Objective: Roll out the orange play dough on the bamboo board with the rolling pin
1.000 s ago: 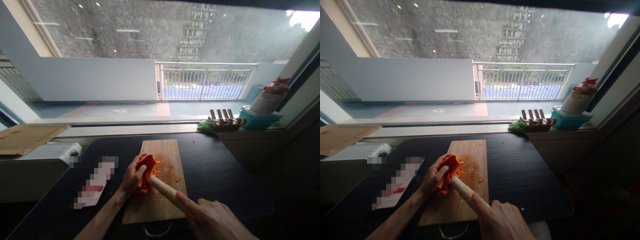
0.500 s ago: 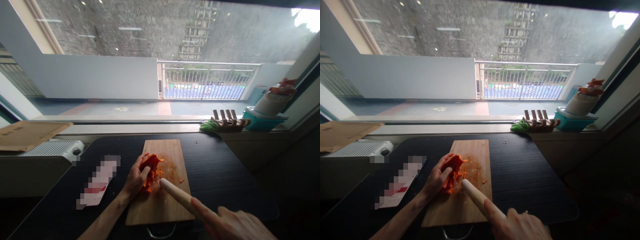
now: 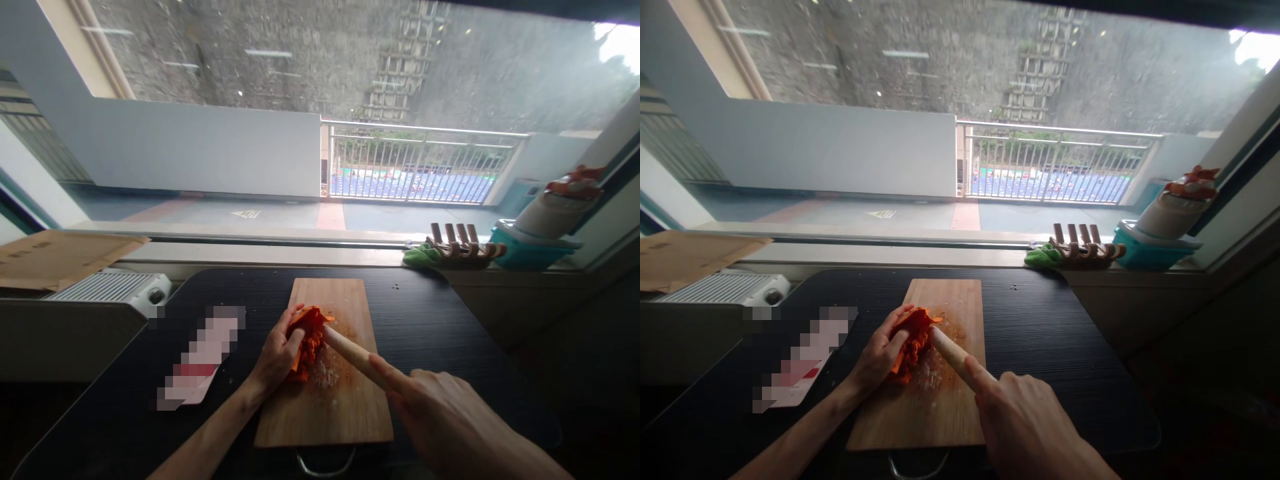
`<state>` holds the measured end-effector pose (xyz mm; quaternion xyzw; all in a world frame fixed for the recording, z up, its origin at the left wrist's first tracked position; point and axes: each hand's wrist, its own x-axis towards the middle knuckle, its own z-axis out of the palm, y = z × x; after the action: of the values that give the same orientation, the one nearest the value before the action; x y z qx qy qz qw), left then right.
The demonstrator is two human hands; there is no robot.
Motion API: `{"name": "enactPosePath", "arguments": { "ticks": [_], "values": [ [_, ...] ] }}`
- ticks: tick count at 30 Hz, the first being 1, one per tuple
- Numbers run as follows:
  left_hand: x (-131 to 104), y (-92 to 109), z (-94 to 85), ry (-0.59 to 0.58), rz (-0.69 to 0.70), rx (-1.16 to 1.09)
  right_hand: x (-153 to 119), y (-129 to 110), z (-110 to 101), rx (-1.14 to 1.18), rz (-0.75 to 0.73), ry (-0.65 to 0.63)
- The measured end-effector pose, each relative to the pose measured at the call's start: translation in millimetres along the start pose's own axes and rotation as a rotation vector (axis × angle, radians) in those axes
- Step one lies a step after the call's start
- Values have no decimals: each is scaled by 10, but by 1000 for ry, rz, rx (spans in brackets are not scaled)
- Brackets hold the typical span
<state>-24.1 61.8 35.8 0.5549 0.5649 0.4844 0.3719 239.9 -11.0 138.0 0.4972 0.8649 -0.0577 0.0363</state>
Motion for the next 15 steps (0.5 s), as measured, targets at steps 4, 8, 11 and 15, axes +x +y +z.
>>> {"name": "enactPosePath", "arguments": {
  "ticks": [4,8,11,15],
  "values": [
    [-6,23,5,14,6,-3,3,21,-3,12,10,-61],
    [-11,55,9,13,4,-10,15,-7,14,73,27,-53],
    [-19,57,8,17,3,-22,-13,-14,14,82,22,-102],
    [-21,44,13,30,6,-39,1,-10,28,135,37,-2]
  ]
}}
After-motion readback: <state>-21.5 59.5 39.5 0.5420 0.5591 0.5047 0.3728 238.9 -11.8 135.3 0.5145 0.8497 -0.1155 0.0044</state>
